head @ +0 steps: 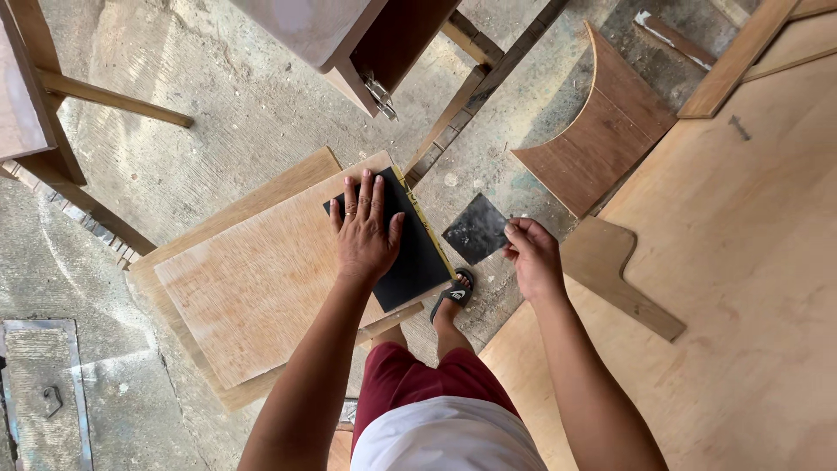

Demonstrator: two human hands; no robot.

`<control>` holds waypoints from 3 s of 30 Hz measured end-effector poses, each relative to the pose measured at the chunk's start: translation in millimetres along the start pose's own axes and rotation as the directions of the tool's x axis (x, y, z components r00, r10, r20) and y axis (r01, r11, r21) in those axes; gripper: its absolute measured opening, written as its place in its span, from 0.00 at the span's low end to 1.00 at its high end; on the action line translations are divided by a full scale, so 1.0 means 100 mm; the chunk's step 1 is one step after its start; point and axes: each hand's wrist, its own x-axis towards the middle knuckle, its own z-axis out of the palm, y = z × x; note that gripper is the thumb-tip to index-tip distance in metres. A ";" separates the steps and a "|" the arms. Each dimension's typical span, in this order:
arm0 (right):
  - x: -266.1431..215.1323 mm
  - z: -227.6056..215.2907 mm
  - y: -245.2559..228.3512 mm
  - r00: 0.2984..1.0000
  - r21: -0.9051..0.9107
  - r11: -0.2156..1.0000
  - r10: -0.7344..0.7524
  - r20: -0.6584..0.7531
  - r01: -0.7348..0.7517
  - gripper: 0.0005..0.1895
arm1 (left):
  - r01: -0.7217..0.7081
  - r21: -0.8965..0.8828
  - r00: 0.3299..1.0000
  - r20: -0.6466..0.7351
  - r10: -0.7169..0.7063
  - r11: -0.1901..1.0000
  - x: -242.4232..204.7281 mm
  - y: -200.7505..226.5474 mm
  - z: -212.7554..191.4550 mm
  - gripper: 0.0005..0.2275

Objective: The person folds several sheets of black sandpaper in half and then in quarters. They handle the folded sheets, placing some on a wooden surface and others on a shelf with tools.

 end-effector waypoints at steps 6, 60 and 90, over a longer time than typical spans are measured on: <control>-0.61 -0.51 0.15 0.970 0.093 0.966 0.242 0.001 -0.241 0.07 | 0.087 0.000 0.996 -0.022 -0.087 0.996 -0.20 -0.45 -0.05 0.33; -0.81 0.52 -1.21 0.406 -0.264 0.547 -0.155 0.901 0.794 0.35 | 0.128 -0.662 0.877 0.423 -0.228 -0.738 -0.82 0.14 -0.23 0.30; -1.16 1.38 -1.44 0.654 -0.167 0.864 -0.221 0.723 0.476 0.31 | 0.089 -0.834 0.966 -0.060 -0.250 0.545 -1.05 -0.05 -1.70 0.09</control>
